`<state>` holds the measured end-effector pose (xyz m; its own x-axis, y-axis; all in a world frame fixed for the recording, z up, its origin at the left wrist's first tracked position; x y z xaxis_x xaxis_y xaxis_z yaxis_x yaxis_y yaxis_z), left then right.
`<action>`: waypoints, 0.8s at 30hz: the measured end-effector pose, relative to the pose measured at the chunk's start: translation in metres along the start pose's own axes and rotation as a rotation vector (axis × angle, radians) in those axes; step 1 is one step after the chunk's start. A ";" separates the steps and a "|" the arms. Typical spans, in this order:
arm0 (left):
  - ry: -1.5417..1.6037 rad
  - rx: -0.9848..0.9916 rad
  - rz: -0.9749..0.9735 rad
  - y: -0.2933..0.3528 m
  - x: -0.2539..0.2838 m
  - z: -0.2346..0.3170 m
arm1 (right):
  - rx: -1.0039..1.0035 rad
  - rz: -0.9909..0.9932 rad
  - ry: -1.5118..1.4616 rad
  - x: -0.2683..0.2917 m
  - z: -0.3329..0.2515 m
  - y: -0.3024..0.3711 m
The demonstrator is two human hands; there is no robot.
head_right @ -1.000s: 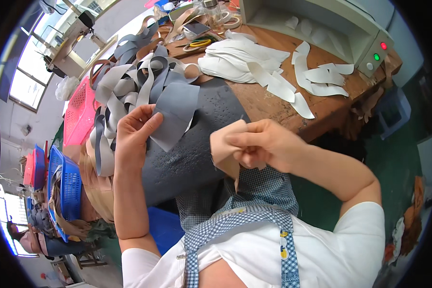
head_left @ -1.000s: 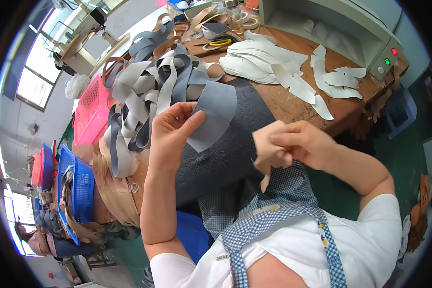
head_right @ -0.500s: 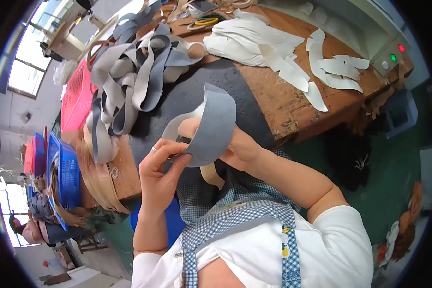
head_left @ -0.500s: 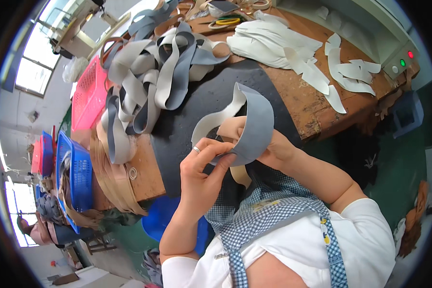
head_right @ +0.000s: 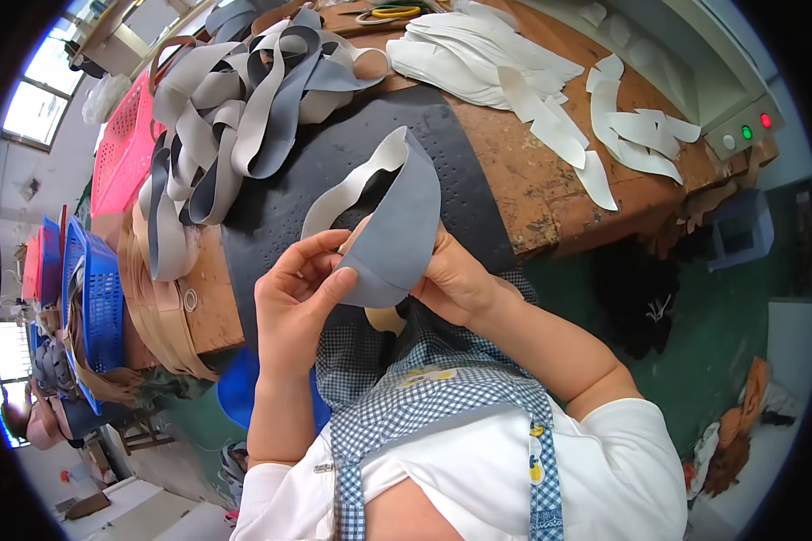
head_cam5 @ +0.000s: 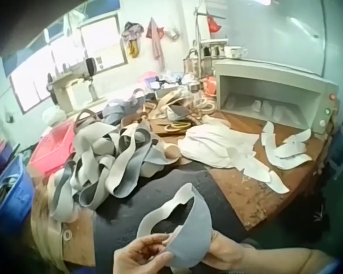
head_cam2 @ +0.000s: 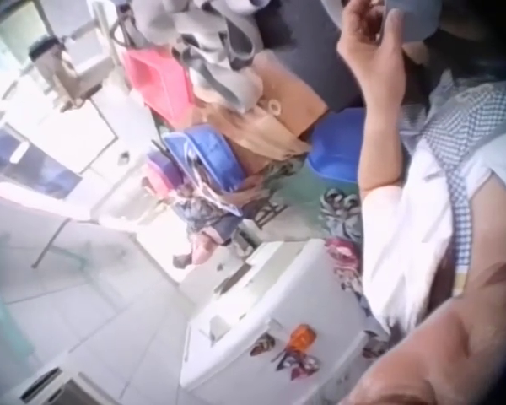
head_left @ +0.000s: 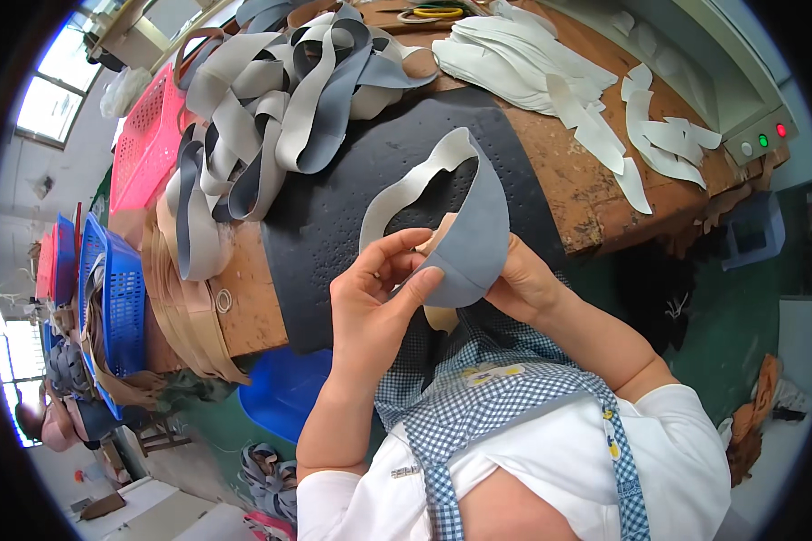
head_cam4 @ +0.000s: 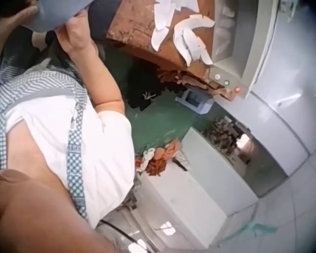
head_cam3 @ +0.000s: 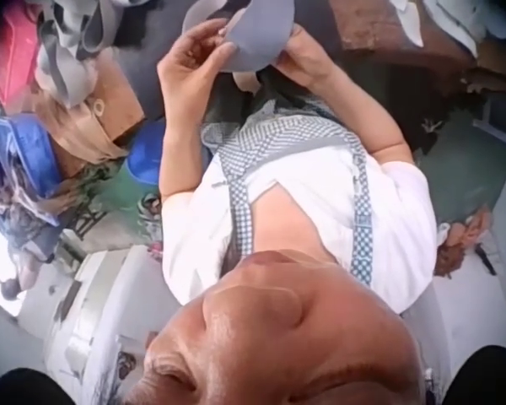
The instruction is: Aligning shoe upper components and feeding them into a pressing machine for bonding.
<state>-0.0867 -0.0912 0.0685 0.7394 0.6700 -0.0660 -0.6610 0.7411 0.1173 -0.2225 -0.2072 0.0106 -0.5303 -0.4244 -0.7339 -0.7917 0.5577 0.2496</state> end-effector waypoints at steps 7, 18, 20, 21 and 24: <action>-0.020 0.032 0.021 0.000 -0.001 0.002 | -0.071 0.088 0.002 0.005 0.003 0.002; 0.043 0.049 0.018 -0.001 0.000 0.000 | -0.101 0.167 -0.077 0.014 0.011 0.002; 0.046 0.052 0.020 -0.002 0.000 -0.001 | -0.105 0.171 -0.078 0.013 0.010 0.002; 0.050 0.058 0.022 -0.002 0.000 -0.001 | -0.111 0.177 -0.078 0.013 0.010 0.001; 0.032 0.054 0.023 -0.003 0.001 -0.001 | -0.114 0.159 -0.076 0.015 0.011 0.001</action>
<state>-0.0844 -0.0923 0.0671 0.7193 0.6882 -0.0943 -0.6691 0.7229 0.1723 -0.2279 -0.2052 -0.0066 -0.6305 -0.2803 -0.7238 -0.7313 0.5271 0.4329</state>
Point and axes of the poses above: each hand's wrist, its own y-axis away from the middle knuckle, its own x-axis out of the back of the hand, z = x × y, the point moved 1 cm from there along -y, towards the middle knuckle, and after that the axes turned 15 degrees about z, right-handed, at the moved point
